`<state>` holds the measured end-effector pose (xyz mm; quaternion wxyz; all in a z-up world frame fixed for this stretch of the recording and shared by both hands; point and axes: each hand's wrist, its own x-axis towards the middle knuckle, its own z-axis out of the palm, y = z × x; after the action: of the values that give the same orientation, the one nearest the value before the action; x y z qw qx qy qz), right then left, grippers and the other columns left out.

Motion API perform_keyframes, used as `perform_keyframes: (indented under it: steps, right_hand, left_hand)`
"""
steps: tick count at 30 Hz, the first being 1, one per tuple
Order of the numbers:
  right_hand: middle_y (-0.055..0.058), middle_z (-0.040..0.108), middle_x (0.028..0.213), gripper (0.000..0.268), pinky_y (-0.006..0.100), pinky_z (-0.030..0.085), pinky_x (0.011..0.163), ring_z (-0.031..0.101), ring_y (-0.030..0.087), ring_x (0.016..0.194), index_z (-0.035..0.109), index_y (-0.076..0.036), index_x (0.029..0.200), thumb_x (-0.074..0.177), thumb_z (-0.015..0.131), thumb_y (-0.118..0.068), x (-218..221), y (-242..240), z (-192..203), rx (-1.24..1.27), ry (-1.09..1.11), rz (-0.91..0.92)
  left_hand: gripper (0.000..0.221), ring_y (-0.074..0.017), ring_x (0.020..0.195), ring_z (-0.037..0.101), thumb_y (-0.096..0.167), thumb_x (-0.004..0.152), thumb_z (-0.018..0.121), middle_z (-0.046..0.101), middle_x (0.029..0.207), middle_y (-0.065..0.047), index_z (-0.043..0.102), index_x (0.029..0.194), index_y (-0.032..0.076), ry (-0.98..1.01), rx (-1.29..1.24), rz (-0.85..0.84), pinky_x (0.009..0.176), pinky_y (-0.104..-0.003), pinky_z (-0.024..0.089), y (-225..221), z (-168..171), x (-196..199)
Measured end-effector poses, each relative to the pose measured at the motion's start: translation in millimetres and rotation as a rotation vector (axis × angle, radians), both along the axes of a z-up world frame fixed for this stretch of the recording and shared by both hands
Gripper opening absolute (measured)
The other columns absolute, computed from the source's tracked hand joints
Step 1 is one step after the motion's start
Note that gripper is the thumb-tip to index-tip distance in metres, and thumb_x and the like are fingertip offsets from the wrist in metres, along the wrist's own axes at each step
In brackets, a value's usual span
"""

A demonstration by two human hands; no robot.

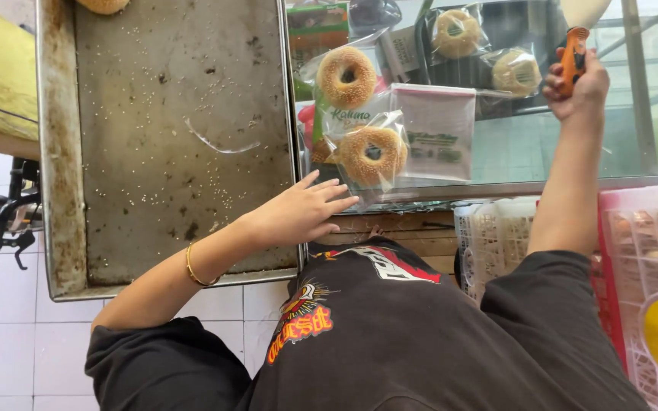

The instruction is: The person places bagels into plastic bags by hand and then arranges the bagged bagels into a plastic crate.

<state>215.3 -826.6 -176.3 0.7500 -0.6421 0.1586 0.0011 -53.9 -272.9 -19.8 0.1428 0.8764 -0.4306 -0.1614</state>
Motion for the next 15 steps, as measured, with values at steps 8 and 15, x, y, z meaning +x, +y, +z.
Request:
perform_keyframes:
  steps: [8, 15]
  right_hand:
    - [0.006, 0.060, 0.071, 0.052, 0.021, 0.037, 0.042, 0.052, 0.009, 0.050, 0.059, -0.001, 0.120, 0.123, 0.031, -0.044, -96, 148, 81, 0.791, -0.114, 0.609]
    - [0.007, 0.066, 0.088, 0.033, 0.022, 0.036, 0.045, 0.050, 0.007, 0.054, 0.048, -0.007, 0.134, 0.112, 0.052, -0.031, -127, 258, 158, 0.192, -0.323, 0.844]
  left_hand:
    - [0.060, -0.0382, 0.135, 0.053, 0.025, 0.102, 0.062, 0.052, 0.148, -0.024, 0.042, 0.153, 0.002, 0.202, -0.573, 0.235, 0.113, -0.043, 0.043, -5, 33, 16]
    - [0.026, -0.0255, 0.115, 0.065, 0.035, 0.098, 0.059, 0.070, 0.106, -0.006, 0.072, 0.105, 0.014, 0.280, -0.086, -0.004, 0.120, -0.060, 0.031, -4, 45, -4]
